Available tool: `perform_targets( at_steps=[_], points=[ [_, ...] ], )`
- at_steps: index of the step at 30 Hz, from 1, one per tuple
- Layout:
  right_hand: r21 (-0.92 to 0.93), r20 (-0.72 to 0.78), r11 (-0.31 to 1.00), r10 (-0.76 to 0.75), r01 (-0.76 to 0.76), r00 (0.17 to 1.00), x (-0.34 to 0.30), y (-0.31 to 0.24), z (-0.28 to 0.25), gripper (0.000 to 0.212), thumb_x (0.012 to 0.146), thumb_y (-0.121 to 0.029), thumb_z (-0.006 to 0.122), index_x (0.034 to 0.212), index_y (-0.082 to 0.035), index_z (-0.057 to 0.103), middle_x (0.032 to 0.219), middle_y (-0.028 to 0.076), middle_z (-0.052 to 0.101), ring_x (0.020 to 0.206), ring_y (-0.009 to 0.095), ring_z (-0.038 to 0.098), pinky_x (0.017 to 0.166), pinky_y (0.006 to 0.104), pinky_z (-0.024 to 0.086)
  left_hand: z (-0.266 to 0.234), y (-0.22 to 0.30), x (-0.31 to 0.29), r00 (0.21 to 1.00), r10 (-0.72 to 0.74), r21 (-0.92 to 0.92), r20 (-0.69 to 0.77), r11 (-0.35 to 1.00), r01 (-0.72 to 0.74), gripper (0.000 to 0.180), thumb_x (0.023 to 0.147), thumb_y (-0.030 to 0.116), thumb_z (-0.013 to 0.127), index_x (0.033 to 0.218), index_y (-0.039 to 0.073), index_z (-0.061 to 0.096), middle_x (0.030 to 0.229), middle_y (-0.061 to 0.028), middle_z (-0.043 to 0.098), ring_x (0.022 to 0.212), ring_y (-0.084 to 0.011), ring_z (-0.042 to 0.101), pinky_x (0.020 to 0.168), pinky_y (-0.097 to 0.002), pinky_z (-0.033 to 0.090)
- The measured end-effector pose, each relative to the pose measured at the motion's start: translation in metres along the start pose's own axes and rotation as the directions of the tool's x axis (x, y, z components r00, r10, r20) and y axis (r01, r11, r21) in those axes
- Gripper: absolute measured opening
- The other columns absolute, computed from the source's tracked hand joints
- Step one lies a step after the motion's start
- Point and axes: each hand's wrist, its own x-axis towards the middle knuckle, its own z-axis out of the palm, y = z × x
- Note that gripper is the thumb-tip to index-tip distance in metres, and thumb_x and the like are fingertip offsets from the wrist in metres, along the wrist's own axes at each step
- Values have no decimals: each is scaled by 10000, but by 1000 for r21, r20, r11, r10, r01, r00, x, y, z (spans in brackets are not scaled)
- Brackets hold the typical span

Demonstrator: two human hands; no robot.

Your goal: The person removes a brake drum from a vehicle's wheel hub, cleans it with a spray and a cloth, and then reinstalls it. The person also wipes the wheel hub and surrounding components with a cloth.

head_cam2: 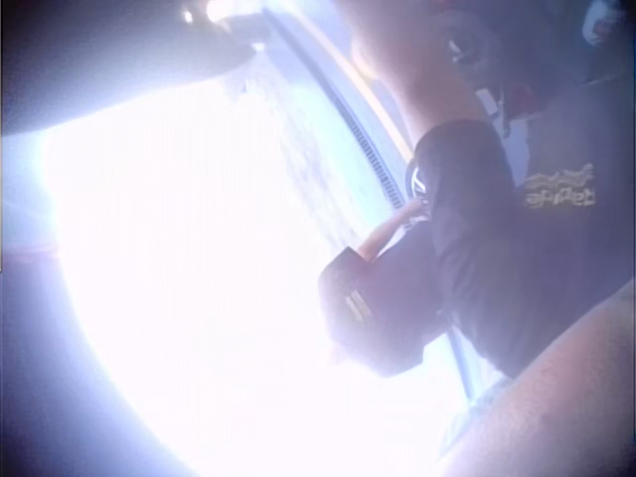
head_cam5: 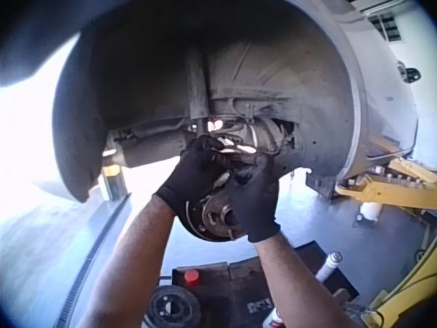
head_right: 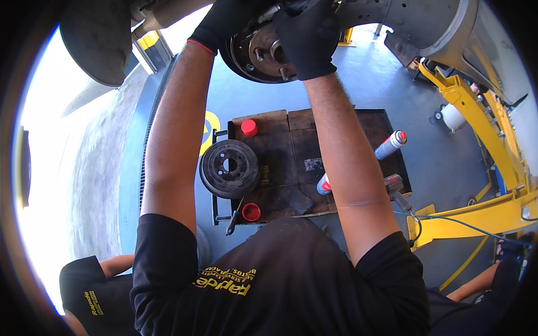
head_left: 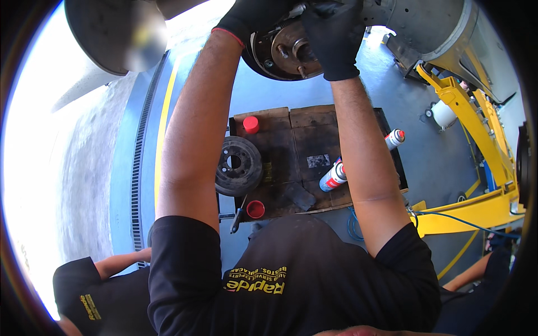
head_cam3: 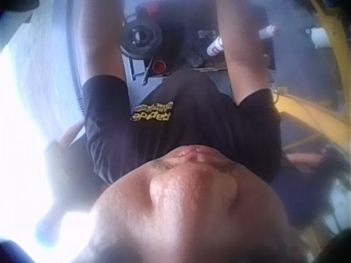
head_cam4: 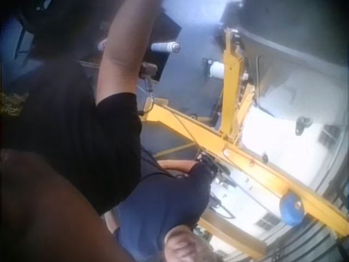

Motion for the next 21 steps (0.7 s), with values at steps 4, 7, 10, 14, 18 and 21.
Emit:
perform_targets(
  at_steps=[4,7,10,14,18,21],
  points=[
    [-35,17,999,-10,11,1000,0,2,-1,539,807,-19,819,1281,-34,562,997,126,734,904,285,745,826,429,585,1,-7,-2,998,-68,37,6,997,68,258,932,55,733,1185,76,777,1215,-186,718,1184,-382,666,1040,-465,525],
    [-107,53,994,32,-27,998,2,-8,-3,531,798,-36,831,1254,-34,559,984,133,724,891,302,740,807,437,579,1,-12,-2,998,46,125,33,991,-50,238,929,55,727,1162,68,772,1189,-187,718,1165,-387,663,1034,-465,520],
    [-188,84,980,-58,73,995,3,-8,-7,540,810,-42,825,1281,-44,561,959,148,726,882,315,745,795,450,576,1,-12,1,998,47,63,38,997,-49,228,922,55,718,1140,75,783,1172,-187,719,1150,-389,660,1034,-469,512],
    [-245,79,945,-203,216,976,0,-9,-9,565,848,-33,791,1362,-57,558,899,141,730,845,324,751,779,465,577,-1,-26,-3,996,16,68,84,997,-22,260,907,55,709,1148,89,801,1164,-177,726,1146,-385,657,1036,-476,505],
    [-185,85,975,-111,125,990,0,-17,-9,622,853,-16,768,1424,-69,530,871,113,730,824,328,750,758,464,577,1,-13,1,993,115,73,33,990,-117,254,890,44,704,1117,78,812,1148,-162,751,1140,-381,671,1037,-478,507],
    [-249,129,960,-100,130,987,1,-20,-9,642,828,-10,781,1412,-77,521,872,106,731,824,332,749,746,465,573,0,-13,4,980,194,-6,50,981,-194,245,885,45,710,1097,81,827,1121,-159,776,1132,-383,691,1030,-483,520]
  ],
)
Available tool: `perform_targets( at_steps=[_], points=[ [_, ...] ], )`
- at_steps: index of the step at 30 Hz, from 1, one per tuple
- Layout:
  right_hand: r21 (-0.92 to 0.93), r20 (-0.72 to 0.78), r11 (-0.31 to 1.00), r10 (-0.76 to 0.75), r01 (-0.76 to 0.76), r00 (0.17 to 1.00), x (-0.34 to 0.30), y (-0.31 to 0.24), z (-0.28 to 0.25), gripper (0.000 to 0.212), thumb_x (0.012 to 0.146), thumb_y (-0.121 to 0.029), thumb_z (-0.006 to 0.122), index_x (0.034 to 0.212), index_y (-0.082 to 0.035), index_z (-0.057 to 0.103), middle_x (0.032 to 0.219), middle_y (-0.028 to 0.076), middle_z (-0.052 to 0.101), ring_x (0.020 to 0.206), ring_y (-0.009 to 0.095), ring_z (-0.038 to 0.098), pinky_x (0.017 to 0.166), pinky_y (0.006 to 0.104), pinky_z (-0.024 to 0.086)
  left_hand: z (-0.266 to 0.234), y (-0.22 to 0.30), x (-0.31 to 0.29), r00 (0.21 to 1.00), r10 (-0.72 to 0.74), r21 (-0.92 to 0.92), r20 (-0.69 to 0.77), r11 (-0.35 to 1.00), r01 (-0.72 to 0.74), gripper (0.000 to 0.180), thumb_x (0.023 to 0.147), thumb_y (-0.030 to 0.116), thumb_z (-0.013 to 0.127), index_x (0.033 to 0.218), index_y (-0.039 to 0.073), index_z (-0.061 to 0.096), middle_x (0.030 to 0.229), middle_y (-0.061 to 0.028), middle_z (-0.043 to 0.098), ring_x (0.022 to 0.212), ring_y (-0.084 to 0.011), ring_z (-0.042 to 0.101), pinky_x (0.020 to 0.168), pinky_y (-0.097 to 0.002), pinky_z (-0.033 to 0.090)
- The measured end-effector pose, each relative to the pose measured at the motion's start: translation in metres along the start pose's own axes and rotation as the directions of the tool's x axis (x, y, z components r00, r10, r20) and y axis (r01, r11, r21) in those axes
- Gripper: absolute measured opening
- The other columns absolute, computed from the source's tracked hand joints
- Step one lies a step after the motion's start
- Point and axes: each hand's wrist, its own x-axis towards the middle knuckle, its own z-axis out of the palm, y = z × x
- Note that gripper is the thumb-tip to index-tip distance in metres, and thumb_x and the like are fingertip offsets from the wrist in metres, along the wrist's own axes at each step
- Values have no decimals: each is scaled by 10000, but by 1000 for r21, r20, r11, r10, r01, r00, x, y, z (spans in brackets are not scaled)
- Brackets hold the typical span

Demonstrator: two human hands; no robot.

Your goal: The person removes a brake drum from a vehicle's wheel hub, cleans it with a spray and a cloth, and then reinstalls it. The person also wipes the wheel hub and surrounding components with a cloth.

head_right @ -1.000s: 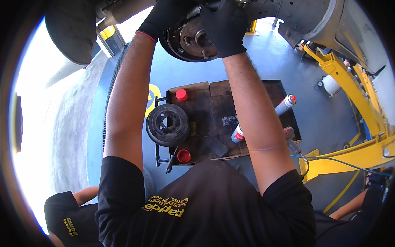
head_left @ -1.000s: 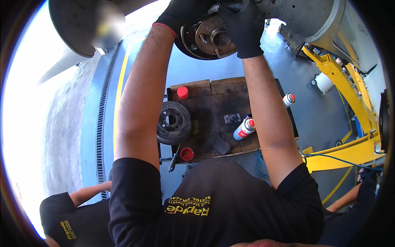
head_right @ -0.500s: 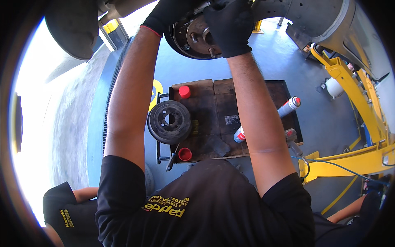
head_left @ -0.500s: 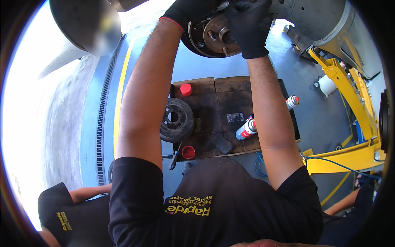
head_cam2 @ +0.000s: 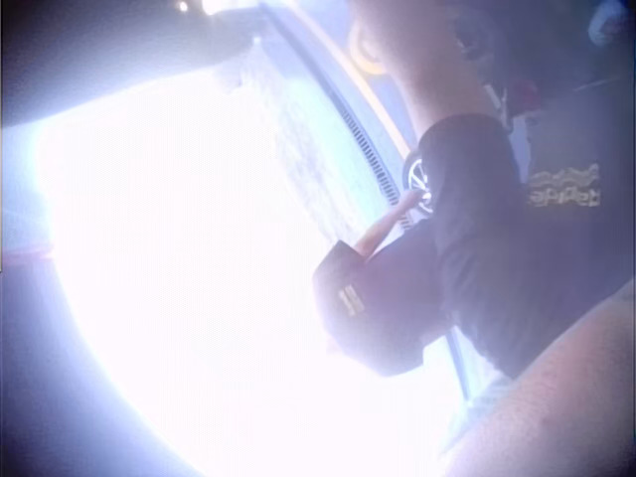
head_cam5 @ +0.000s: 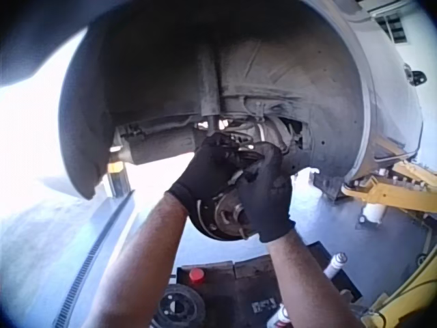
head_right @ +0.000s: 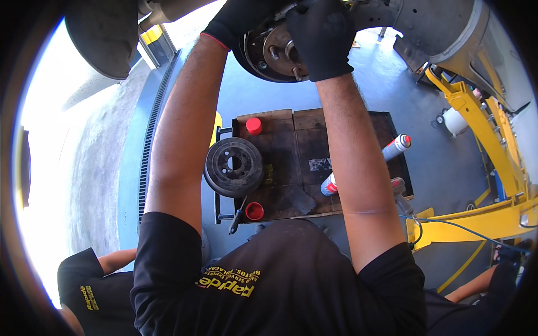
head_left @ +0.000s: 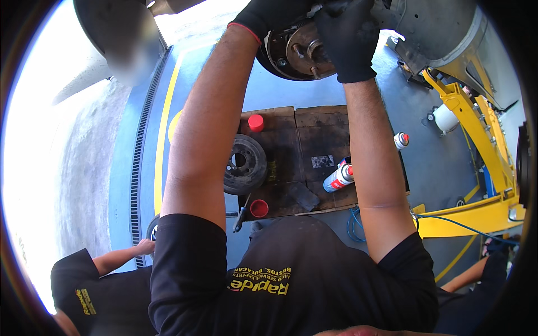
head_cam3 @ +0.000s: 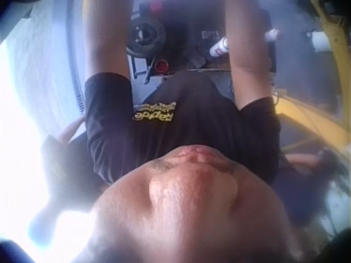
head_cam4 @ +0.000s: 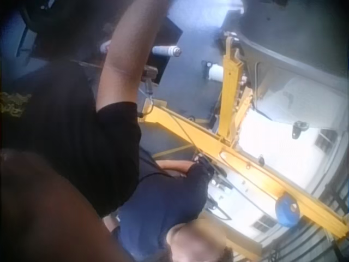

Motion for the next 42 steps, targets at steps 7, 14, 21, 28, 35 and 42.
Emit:
perform_targets(
  at_steps=[7,14,21,28,35,42],
  points=[
    [-138,75,988,83,-72,994,5,1,4,652,788,-36,825,1366,-45,522,883,118,731,833,352,744,741,484,565,1,-9,-5,999,3,-39,-50,999,-5,179,845,66,779,1004,94,855,1106,-165,784,1128,-378,702,1021,-486,540],
    [-115,57,993,9,-2,998,4,12,6,625,818,-39,821,1355,15,508,924,160,738,821,330,749,750,452,577,4,-13,-9,999,-17,45,-28,999,18,211,832,49,764,1021,91,847,1146,-182,760,1152,-389,685,1038,-486,529],
    [344,-14,938,35,-29,999,-7,26,-22,505,955,-59,729,1398,18,498,1036,144,776,886,226,766,786,376,605,5,-3,-10,982,-140,58,-129,987,149,276,860,44,705,1106,74,826,1196,-204,752,1190,-409,674,1063,-482,524],
    [72,49,992,-110,106,993,-17,23,-22,436,968,-63,685,1381,24,572,1119,192,789,1014,305,791,892,398,602,-5,7,-1,995,-102,-60,13,993,102,311,912,2,663,1194,47,784,1218,-185,753,1189,-369,688,1067,-445,534],
    [346,124,937,-86,38,988,-33,38,-57,424,988,-162,732,1384,-41,635,1215,146,789,1044,260,783,919,377,602,-23,-2,-24,913,-408,-458,16,809,370,257,1029,39,650,1263,-5,745,1250,-118,750,1226,-212,678,1083,-368,526],
    [96,349,959,219,-267,911,-154,88,-216,338,1058,-136,702,1363,-7,634,1303,131,737,1158,204,715,982,347,568,-64,103,-153,642,-745,-554,-183,618,558,267,1037,-15,638,1290,-42,719,1299,-114,722,1209,-187,678,1045,-295,511]
  ],
)
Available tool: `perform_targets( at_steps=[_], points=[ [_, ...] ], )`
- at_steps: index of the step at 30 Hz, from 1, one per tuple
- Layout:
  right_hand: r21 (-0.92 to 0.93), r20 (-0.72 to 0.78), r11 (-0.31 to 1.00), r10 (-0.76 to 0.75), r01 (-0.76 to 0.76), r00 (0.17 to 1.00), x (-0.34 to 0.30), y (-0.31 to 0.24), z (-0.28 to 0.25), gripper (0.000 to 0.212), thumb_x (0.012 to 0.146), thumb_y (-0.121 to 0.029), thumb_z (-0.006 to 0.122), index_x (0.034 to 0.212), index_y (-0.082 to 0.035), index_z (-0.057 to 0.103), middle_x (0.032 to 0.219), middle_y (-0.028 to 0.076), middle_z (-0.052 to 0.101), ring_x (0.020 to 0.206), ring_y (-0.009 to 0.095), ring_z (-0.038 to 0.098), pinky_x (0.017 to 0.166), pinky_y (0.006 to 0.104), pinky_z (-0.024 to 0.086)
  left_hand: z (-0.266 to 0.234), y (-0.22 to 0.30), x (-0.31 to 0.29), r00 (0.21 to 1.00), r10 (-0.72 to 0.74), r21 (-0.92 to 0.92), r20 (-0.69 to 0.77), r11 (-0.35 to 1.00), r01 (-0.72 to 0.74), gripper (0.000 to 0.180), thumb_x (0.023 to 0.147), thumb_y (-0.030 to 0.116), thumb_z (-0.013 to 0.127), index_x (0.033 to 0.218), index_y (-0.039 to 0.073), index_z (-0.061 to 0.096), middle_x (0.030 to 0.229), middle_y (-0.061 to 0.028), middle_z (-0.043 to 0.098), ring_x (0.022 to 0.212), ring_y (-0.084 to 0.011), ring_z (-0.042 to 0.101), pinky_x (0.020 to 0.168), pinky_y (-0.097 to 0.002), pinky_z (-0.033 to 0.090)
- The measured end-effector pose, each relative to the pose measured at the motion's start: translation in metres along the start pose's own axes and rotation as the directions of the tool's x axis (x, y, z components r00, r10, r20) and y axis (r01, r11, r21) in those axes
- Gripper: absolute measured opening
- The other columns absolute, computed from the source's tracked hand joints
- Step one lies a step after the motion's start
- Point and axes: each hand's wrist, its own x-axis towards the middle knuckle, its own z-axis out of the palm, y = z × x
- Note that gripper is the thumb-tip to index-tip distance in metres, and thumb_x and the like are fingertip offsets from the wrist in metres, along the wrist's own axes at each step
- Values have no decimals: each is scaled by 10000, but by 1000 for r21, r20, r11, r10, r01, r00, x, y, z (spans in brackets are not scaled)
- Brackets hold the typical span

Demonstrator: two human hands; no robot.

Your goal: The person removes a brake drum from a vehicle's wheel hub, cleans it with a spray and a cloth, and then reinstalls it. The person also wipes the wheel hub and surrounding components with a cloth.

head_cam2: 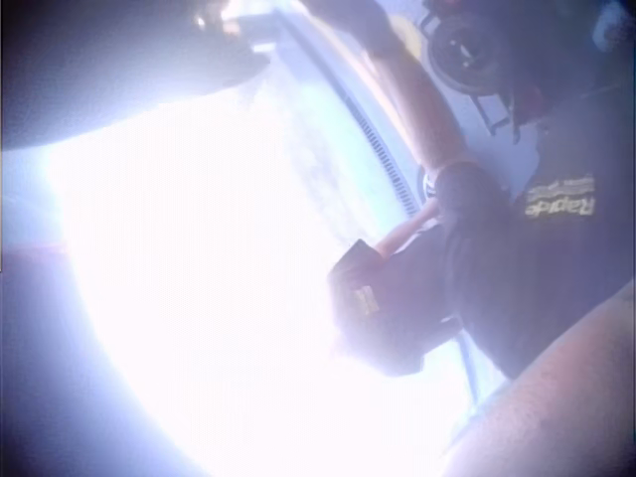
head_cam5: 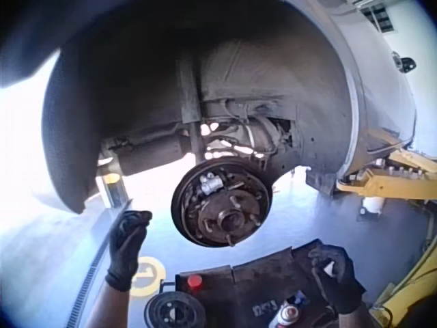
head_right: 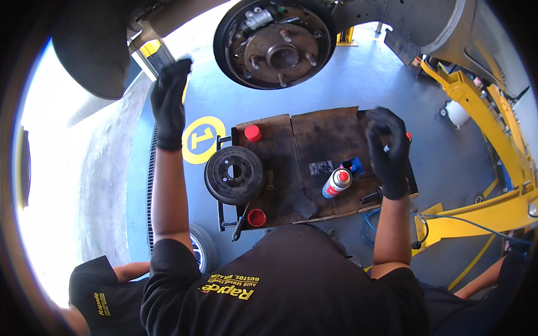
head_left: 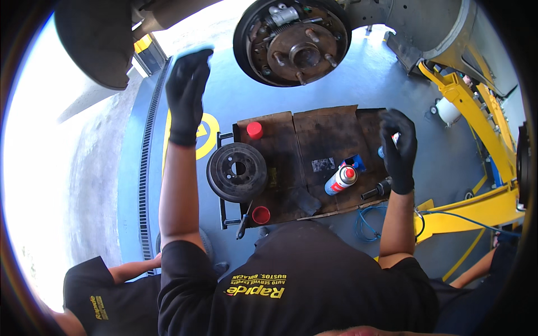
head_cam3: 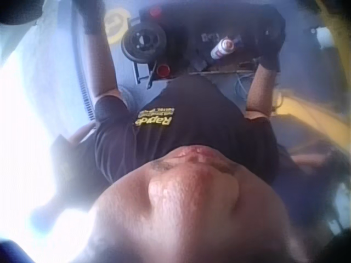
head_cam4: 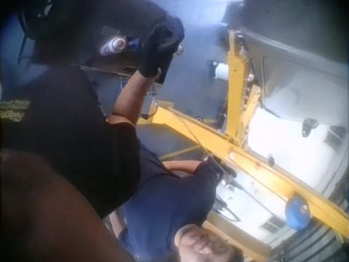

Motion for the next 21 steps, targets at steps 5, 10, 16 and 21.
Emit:
perform_targets(
  at_steps=[5,10,16,21],
  points=[
    [-50,-171,938,329,-342,928,-121,97,-89,333,1061,-143,701,1359,-4,645,1348,129,706,1194,206,700,1034,356,550,-68,-17,-205,931,-350,573,-104,744,344,205,1020,2,675,1210,-39,741,1236,-127,738,1161,-214,691,1013,-348,537],
    [60,-68,823,567,-564,821,-174,83,-59,472,1039,-197,737,1451,-17,592,1400,130,674,1227,239,680,1061,416,541,-45,-44,-361,784,-512,336,-352,712,616,232,1006,18,693,1227,-41,735,1253,-145,757,1171,-238,703,1017,-364,543],
    [-176,189,984,32,2,982,-177,76,66,789,933,-305,853,1589,-62,489,1502,198,577,1385,361,584,1137,496,493,68,-42,-315,795,-564,556,224,744,371,393,956,107,790,1316,-15,693,1387,-198,709,1284,-353,685,1093,-433,530],
    [-124,114,992,11,4,993,-191,102,113,815,889,-276,904,1550,-9,509,1504,230,575,1397,411,571,1172,511,459,93,-43,-303,694,-692,452,197,692,562,590,961,103,792,1495,-4,565,1426,-185,680,1291,-321,685,1082,-403,544]
  ],
)
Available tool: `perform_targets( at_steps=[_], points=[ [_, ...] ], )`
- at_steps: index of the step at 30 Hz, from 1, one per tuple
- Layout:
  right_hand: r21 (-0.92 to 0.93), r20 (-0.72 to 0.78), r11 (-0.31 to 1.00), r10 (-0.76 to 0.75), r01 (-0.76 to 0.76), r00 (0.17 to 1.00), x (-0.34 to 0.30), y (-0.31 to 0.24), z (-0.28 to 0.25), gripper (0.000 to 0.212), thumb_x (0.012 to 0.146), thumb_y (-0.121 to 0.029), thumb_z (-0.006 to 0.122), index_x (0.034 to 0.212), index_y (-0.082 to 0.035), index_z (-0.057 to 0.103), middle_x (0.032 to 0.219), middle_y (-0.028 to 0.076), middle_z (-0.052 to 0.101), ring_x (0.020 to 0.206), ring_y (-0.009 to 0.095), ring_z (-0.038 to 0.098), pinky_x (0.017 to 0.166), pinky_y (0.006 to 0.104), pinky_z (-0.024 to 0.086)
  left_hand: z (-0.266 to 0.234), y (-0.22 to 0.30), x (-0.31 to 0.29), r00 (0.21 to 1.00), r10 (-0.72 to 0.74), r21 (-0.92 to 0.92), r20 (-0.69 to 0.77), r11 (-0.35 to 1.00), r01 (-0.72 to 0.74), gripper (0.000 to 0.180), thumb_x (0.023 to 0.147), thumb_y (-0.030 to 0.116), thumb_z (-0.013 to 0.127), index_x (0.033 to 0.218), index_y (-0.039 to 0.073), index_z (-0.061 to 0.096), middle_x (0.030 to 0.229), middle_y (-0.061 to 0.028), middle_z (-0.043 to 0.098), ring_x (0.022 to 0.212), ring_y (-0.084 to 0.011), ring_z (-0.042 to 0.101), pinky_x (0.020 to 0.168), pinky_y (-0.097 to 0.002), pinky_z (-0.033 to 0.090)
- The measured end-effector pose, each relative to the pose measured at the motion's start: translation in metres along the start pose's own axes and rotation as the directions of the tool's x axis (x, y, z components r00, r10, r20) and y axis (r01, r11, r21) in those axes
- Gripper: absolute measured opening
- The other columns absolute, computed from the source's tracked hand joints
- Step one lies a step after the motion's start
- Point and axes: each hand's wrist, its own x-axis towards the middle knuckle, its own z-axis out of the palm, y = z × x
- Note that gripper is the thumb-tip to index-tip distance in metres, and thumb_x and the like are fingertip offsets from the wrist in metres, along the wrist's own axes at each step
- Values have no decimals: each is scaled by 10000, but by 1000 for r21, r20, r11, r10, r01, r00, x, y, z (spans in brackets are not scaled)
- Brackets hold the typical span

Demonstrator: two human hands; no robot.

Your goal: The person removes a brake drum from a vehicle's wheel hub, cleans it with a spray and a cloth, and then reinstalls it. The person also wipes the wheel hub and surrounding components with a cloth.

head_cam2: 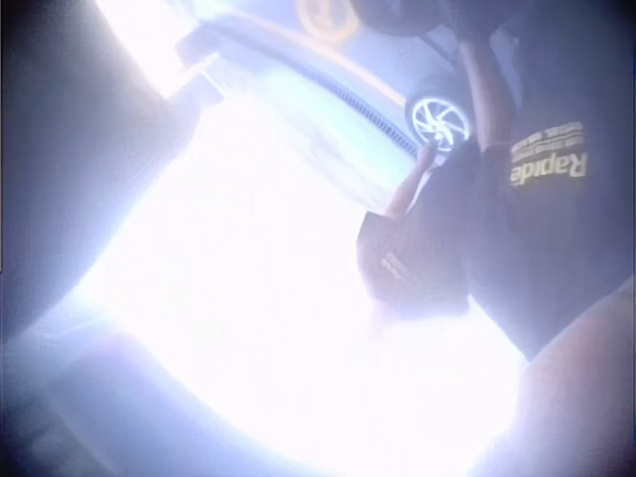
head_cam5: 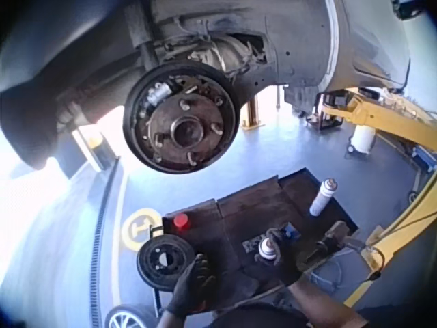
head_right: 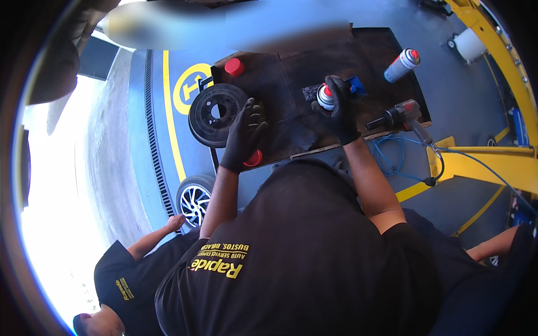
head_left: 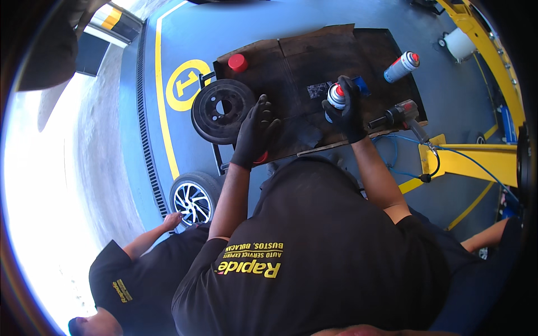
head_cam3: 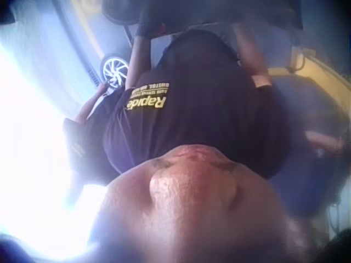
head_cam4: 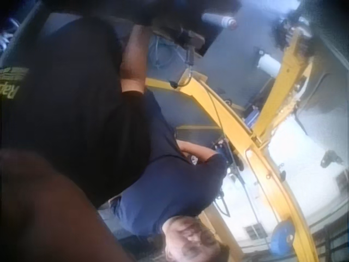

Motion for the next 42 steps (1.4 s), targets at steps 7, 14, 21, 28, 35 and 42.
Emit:
perform_targets(
  at_steps=[7,14,21,28,35,42],
  points=[
    [-41,38,997,-59,60,998,8,18,23,928,808,-311,966,1558,-8,511,1472,216,600,1358,392,589,1150,505,473,-16,-44,-35,984,87,237,-158,970,-48,593,980,140,776,1517,3,566,1386,-168,691,1209,-265,718,995,-358,586],
    [-29,48,995,93,-92,994,42,14,19,942,829,-249,938,1613,-20,470,1412,208,619,1284,394,623,1102,488,509,-80,-72,-65,856,-32,125,-515,986,112,506,1004,93,718,1484,-9,595,1210,-169,764,1005,-246,777,893,-379,623],
    [64,-111,996,-56,63,992,159,-93,-52,904,826,-193,927,1603,-40,490,1385,179,629,1268,345,640,1081,461,531,-114,-102,-92,790,-98,75,-606,981,179,466,997,132,721,1427,-27,635,1162,-176,776,1027,-295,777,883,-407,614],
    [-252,-113,881,-438,400,892,294,-193,-95,850,798,-193,918,1570,-163,565,1272,150,673,1151,320,690,973,435,582,-119,-136,-98,812,-156,64,-562,971,231,472,994,150,725,1432,-5,645,1130,-183,788,1023,-295,778,886,-410,612],
    [-325,11,809,-514,489,858,325,-230,-70,846,827,-137,898,1587,-186,527,1439,133,656,1261,316,679,1034,437,579,-146,-166,-92,849,-63,103,-524,985,136,472,994,104,720,1437,-33,634,1075,-155,790,942,-240,762,854,-389,604],
    [-467,8,798,-428,382,904,306,-245,-55,822,856,-176,894,1586,-187,517,1419,156,662,1219,339,699,973,454,603,-174,-174,-78,895,-54,62,-443,994,91,465,1002,122,734,1438,-12,643,1170,-195,760,997,-286,777,834,-387,634]
  ],
)
